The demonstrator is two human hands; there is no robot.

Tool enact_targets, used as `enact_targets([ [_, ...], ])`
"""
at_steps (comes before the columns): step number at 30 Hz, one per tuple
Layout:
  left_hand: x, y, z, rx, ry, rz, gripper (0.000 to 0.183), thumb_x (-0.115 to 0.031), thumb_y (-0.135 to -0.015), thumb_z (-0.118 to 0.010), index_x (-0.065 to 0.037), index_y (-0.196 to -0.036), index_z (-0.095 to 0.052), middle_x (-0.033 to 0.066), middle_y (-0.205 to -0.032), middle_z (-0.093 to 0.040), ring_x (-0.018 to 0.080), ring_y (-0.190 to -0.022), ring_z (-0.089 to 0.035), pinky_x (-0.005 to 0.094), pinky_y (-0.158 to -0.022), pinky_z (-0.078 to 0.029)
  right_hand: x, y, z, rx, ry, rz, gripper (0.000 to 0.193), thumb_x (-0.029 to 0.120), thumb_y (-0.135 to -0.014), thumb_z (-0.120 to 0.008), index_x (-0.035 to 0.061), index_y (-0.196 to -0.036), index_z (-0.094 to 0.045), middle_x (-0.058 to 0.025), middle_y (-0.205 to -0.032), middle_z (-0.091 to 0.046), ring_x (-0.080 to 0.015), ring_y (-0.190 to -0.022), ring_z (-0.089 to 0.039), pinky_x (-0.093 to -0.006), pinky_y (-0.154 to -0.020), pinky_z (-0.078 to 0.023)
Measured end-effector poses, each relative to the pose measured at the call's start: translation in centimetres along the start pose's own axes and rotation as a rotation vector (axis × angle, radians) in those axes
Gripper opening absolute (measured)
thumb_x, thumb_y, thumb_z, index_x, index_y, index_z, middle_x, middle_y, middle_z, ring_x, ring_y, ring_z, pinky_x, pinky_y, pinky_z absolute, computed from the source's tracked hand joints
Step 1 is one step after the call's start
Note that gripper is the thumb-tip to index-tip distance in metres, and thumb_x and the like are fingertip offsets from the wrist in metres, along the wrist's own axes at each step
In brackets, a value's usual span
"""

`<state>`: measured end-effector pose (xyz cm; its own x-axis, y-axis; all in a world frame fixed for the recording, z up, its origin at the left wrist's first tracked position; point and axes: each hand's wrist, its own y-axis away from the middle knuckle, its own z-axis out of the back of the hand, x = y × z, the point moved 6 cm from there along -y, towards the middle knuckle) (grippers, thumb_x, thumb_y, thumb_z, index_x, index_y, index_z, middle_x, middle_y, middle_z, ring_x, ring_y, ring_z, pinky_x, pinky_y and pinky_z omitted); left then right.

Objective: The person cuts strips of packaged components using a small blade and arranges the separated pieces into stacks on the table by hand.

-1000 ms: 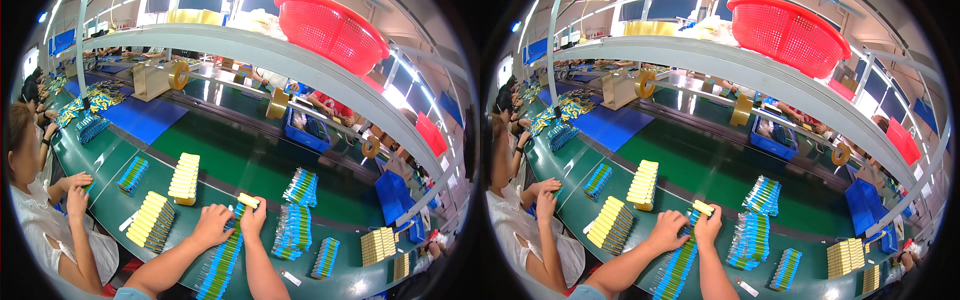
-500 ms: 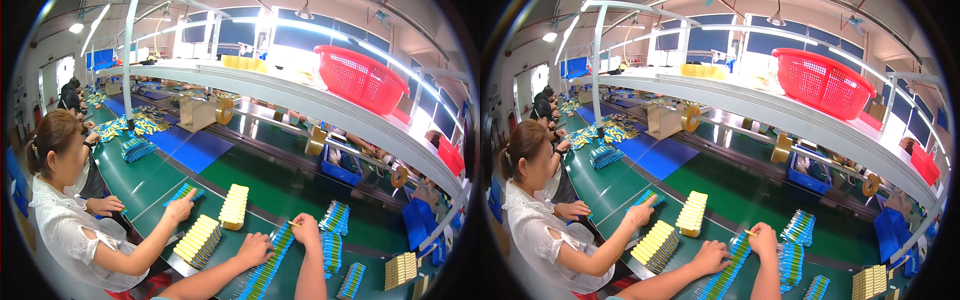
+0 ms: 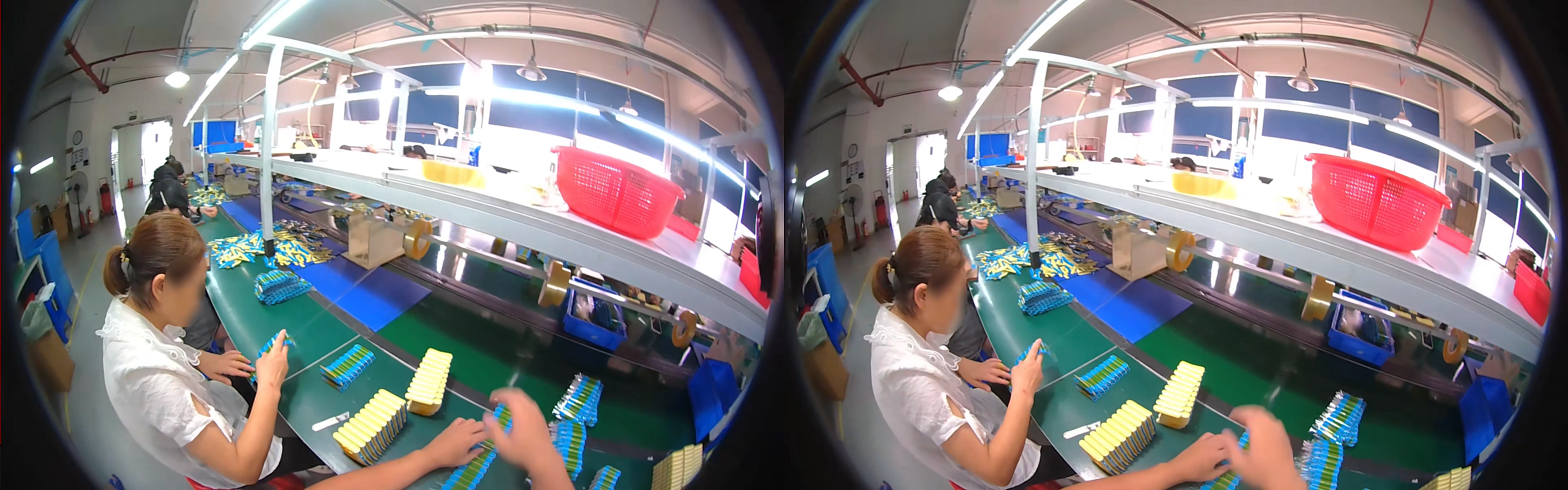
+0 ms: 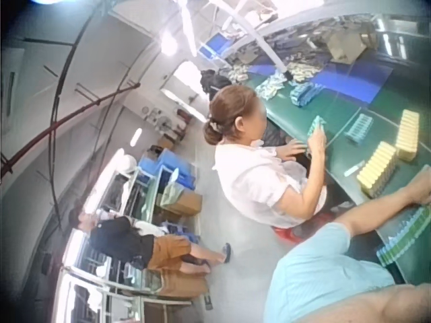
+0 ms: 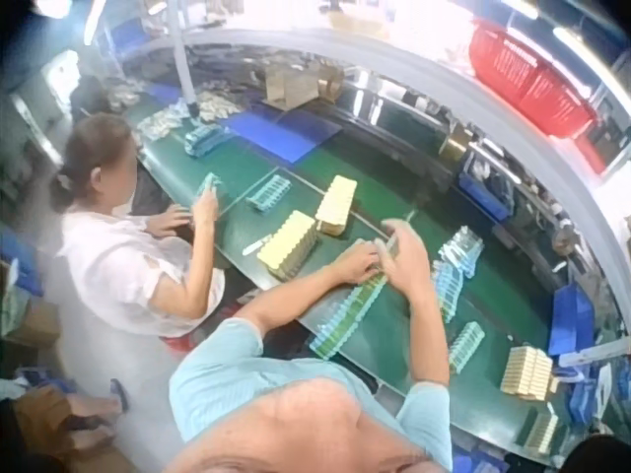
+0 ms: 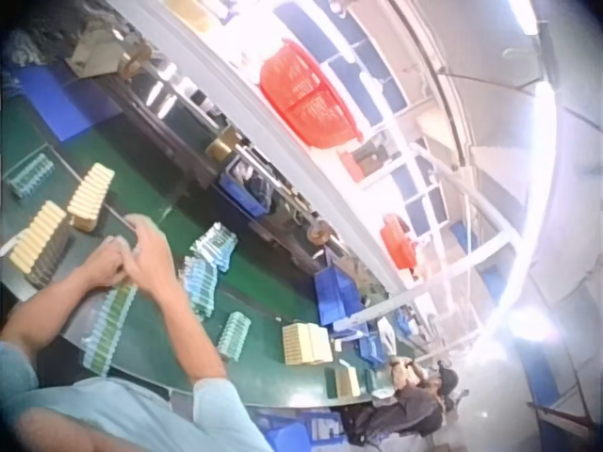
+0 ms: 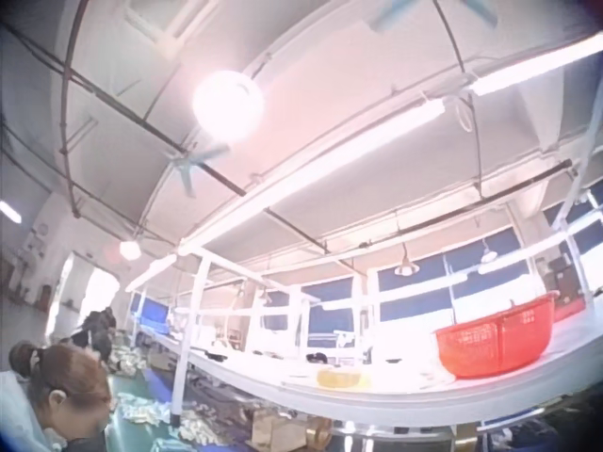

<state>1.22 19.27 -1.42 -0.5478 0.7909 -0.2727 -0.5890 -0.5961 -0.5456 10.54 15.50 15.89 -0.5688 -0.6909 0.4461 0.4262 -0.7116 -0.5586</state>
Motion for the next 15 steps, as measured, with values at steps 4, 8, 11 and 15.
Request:
enact_targets([
  [4, -3.7, -0.6, 4.2, -0.294, 0.113, -0.138, 0.033, -0.009, -0.083, -0.070, -0.009, -0.115, -0.067, 0.0048, -0.091, -0.057, 0.0235, -0.086, -0.057, 0.0361, -0.077, -0.044, 8.6, 10.8, 6.2, -0.308, -0.138, 0.341, 0.012, 0.005, -0.080, -0.068, 0.0008, -0.091, -0.067, -0.0156, -0.084, -0.067, -0.0312, -0.079, -0.065, -0.0426, -0.075, -0.052],
  [8, -6.9, -1.3, 8.4, -0.334, 0.120, -0.252, 0.049, -0.004, -0.082, -0.072, -0.009, -0.130, -0.062, 0.0050, -0.101, -0.063, 0.0196, -0.092, -0.063, 0.0343, -0.079, -0.050, -5.0, 27.1, 6.4, -0.583, 0.059, -0.527, 0.020, 0.010, -0.088, -0.067, -0.0015, -0.104, -0.065, -0.0182, -0.092, -0.062, -0.0337, -0.079, -0.059, -0.0394, -0.075, -0.050],
  [11, -9.1, -0.3, 8.8, 0.204, 0.143, 0.069, 0.045, -0.039, -0.084, -0.070, -0.009, -0.118, -0.062, 0.0112, -0.121, -0.063, 0.0308, -0.108, -0.060, 0.0424, -0.090, -0.046, -6.0, 32.6, 5.9, -0.395, 0.328, -0.777, 0.030, 0.017, -0.088, -0.070, -0.0015, -0.112, -0.063, -0.0207, -0.109, -0.062, -0.0392, -0.092, -0.059, -0.0453, -0.084, -0.049],
  [15, -9.1, 6.2, 5.6, 0.130, 0.105, 0.219, 0.059, -0.042, -0.084, -0.070, -0.008, -0.130, -0.057, 0.0173, -0.135, -0.056, 0.0370, -0.126, -0.051, 0.0502, -0.102, -0.041, -1.3, 29.2, 4.5, -0.112, 0.599, -0.416, 0.037, 0.019, -0.085, -0.071, -0.0023, -0.114, -0.064, -0.0244, -0.121, -0.061, -0.0440, -0.110, -0.056, -0.0534, -0.098, -0.042],
])
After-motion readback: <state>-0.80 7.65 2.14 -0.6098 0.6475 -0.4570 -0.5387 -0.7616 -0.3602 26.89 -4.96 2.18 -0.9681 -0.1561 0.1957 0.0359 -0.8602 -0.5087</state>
